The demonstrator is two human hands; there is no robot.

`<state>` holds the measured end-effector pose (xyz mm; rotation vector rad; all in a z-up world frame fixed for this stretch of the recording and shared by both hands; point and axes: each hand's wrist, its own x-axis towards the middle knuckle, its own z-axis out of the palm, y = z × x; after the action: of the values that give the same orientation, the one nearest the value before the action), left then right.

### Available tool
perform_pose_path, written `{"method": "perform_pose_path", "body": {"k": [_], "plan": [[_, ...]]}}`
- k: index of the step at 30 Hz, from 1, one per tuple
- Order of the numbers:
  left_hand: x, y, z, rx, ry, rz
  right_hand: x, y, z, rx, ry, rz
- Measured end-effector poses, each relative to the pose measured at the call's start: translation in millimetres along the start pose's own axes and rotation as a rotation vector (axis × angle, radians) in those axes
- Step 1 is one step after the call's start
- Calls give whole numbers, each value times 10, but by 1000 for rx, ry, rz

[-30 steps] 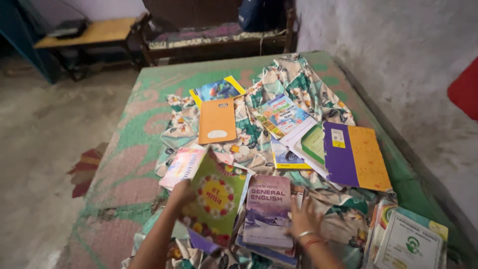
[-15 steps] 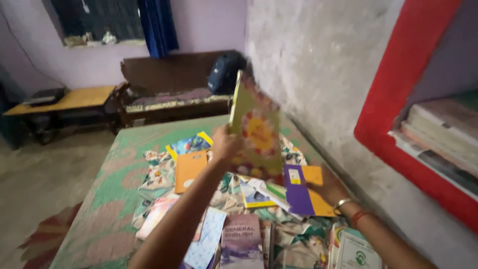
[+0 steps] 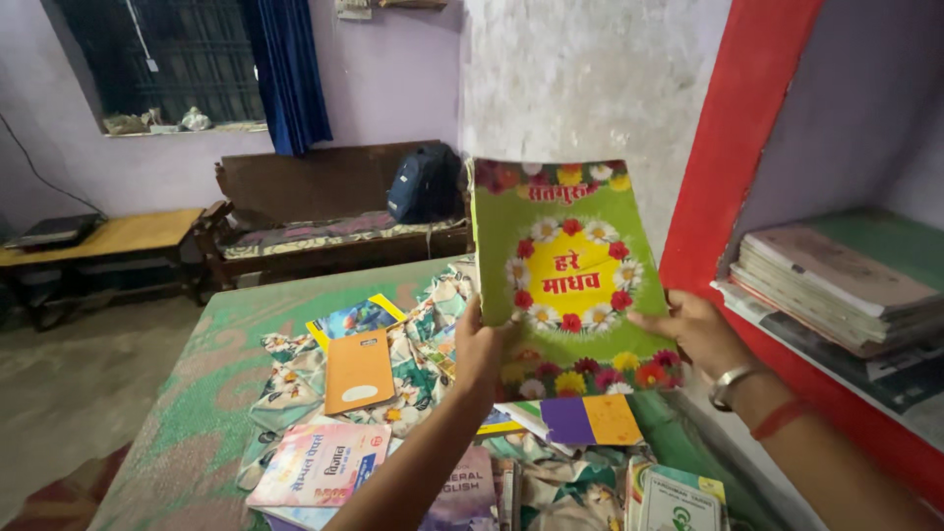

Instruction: The person picks up books and notebooks from a bed and places them onto a wall shelf. The person handles the items one at a time, stacking them neatly on the shelf.

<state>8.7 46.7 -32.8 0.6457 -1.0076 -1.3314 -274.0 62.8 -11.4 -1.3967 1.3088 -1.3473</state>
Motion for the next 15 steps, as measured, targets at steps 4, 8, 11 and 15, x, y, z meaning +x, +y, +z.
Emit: {"method": "perform_pose_path", "body": {"k": [4,8,11,15], "plan": [[21,-176,-31,-9,-6,-87,-173,-2,-38,-49,-32,-72],[42,-235,-17,-42,-74,-19,-362,-116,32,-128,2,-8],[29,-208,23,-63,-96,-21,-449,-159,70,-123,-5,-5],[-3,-167,107,-74,-120,-46,-448,-87,-6,-111,7,-54]]}}
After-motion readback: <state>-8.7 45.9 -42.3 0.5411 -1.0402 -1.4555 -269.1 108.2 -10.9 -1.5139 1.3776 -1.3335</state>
